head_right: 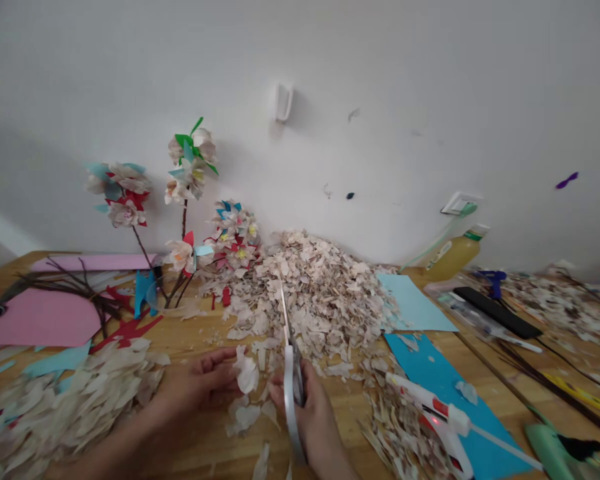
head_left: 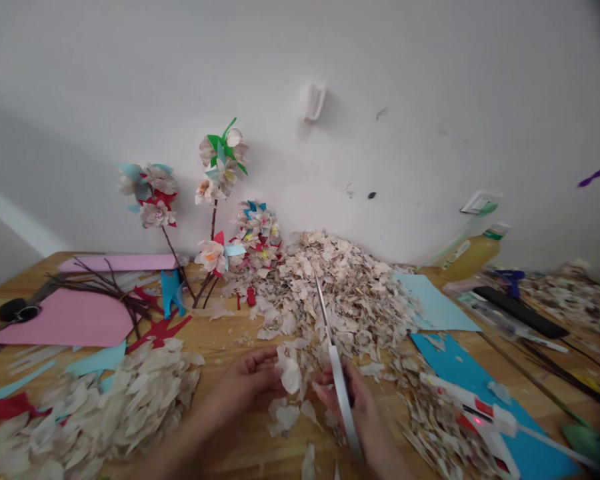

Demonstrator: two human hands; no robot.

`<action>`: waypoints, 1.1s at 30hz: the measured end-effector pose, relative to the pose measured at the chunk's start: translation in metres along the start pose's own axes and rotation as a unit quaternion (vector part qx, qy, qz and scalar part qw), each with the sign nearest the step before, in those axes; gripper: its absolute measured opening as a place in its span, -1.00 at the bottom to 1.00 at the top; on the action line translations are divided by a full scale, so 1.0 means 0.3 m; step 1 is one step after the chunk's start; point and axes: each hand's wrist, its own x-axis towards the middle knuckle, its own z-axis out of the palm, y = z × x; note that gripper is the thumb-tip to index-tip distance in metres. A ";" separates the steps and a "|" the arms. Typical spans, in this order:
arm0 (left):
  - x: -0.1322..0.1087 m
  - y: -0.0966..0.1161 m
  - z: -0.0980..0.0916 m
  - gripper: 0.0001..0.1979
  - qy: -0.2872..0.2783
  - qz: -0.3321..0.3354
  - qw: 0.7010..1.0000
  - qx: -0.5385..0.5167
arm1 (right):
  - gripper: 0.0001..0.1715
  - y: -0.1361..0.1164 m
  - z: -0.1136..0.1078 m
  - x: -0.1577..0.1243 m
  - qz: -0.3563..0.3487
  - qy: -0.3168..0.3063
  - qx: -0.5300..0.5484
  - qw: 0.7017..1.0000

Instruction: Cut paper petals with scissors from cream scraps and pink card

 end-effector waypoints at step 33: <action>-0.054 -0.043 0.058 -0.81 0.085 0.193 0.965 0.153 | -0.60 -0.046 0.057 -0.043 -0.011 0.010 -0.055 0.998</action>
